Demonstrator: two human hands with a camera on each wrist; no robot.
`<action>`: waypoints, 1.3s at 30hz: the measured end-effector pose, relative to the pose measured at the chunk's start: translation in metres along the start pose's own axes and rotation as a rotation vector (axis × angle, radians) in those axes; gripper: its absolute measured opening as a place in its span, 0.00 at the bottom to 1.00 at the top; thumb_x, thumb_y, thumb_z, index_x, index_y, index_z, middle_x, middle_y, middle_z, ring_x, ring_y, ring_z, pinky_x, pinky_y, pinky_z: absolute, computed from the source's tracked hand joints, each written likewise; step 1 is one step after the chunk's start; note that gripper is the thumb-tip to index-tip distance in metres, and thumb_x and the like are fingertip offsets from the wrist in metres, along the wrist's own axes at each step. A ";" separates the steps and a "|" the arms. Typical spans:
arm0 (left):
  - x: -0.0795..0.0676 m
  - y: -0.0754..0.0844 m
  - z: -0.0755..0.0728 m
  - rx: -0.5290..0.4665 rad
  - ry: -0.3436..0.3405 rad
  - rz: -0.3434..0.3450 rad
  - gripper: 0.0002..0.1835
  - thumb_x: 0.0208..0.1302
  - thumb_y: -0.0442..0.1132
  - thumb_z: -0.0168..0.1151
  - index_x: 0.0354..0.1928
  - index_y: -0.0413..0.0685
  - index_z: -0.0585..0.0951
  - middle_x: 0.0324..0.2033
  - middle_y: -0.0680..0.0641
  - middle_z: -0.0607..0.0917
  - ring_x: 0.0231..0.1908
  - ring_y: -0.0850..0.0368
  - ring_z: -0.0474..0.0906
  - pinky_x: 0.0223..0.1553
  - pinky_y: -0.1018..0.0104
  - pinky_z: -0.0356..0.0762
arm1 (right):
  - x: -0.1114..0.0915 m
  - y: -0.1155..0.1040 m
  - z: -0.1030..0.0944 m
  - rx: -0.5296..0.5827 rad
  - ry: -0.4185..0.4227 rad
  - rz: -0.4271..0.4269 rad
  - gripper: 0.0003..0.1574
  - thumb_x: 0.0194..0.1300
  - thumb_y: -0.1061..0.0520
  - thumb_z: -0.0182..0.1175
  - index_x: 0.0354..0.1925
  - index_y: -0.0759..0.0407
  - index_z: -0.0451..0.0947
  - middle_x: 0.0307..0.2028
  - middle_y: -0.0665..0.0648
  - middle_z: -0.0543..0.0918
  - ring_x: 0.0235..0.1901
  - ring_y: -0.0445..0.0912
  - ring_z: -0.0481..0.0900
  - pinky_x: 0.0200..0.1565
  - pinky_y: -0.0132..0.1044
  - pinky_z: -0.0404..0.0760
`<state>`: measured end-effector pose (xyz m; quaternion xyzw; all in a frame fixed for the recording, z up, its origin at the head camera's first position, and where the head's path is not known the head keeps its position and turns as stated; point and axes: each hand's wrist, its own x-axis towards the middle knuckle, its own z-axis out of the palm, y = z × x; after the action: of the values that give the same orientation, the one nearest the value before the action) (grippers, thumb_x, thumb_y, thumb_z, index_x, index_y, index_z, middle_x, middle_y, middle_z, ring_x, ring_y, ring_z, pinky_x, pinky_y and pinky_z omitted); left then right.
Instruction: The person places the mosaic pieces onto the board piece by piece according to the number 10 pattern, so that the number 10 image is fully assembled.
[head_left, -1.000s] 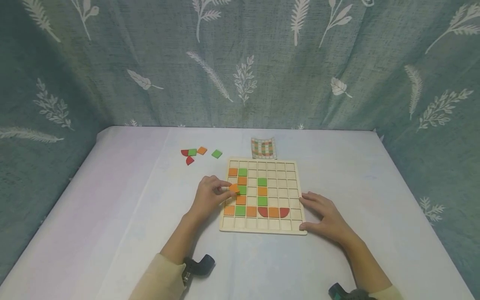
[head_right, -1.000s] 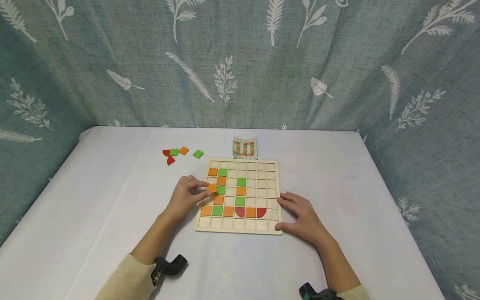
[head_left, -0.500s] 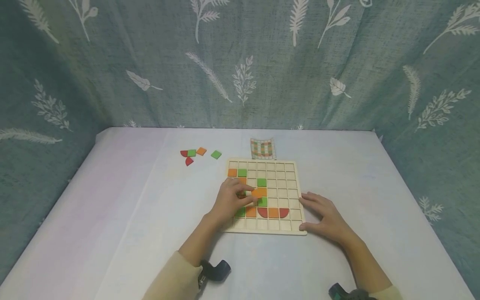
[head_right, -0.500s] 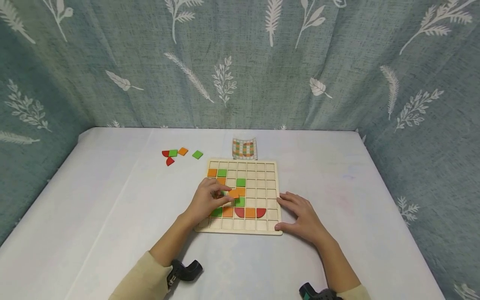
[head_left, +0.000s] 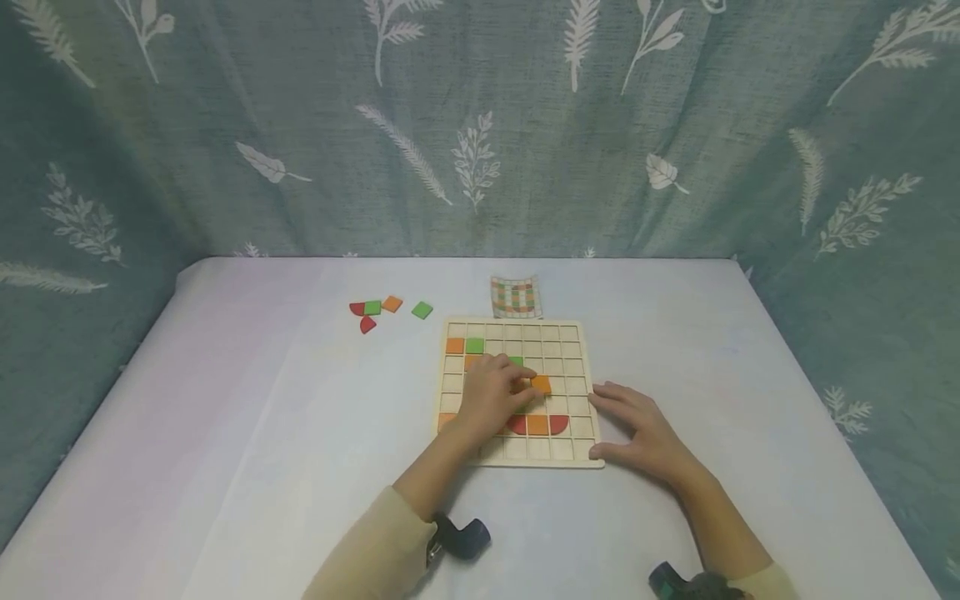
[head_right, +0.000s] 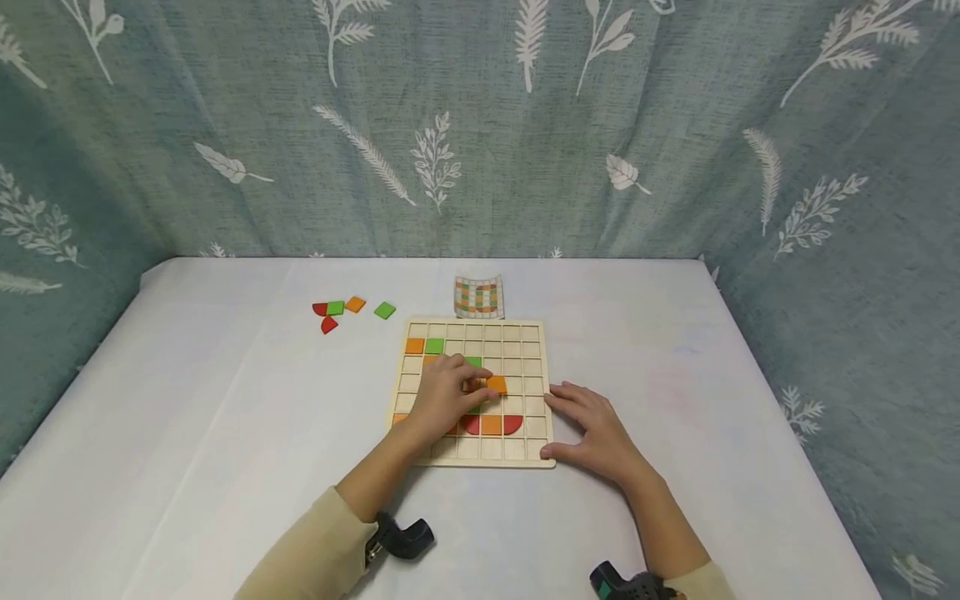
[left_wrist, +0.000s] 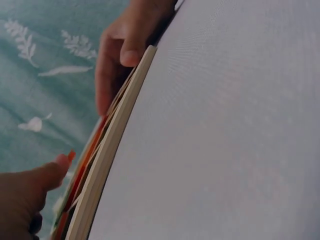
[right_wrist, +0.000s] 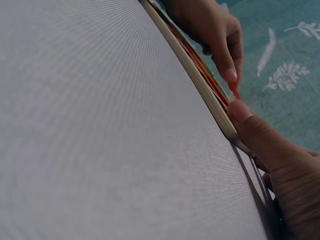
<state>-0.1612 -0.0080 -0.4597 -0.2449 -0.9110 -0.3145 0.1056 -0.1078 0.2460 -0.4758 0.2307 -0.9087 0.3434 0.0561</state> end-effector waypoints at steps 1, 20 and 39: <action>0.000 0.001 0.001 0.000 -0.002 -0.015 0.15 0.51 0.50 0.70 0.38 0.51 0.87 0.23 0.56 0.74 0.28 0.60 0.62 0.34 0.68 0.58 | 0.001 0.000 0.000 -0.003 -0.005 0.004 0.47 0.39 0.46 0.76 0.57 0.60 0.75 0.60 0.59 0.74 0.63 0.58 0.65 0.60 0.58 0.62; 0.010 0.015 0.012 0.102 -0.119 -0.128 0.17 0.55 0.55 0.66 0.45 0.60 0.86 0.30 0.57 0.80 0.32 0.60 0.64 0.40 0.62 0.58 | 0.001 -0.003 0.003 0.005 -0.019 0.031 0.46 0.40 0.45 0.76 0.58 0.60 0.75 0.60 0.58 0.74 0.64 0.58 0.64 0.60 0.60 0.61; 0.007 -0.002 -0.021 -0.039 0.035 -0.178 0.21 0.49 0.51 0.72 0.47 0.52 0.85 0.24 0.54 0.79 0.32 0.56 0.71 0.40 0.55 0.59 | 0.000 -0.002 0.001 -0.008 -0.008 0.015 0.48 0.38 0.45 0.76 0.58 0.61 0.75 0.60 0.59 0.74 0.63 0.59 0.64 0.60 0.59 0.60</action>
<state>-0.1672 -0.0205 -0.4421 -0.1596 -0.9208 -0.3447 0.0884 -0.1071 0.2437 -0.4749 0.2249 -0.9120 0.3393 0.0506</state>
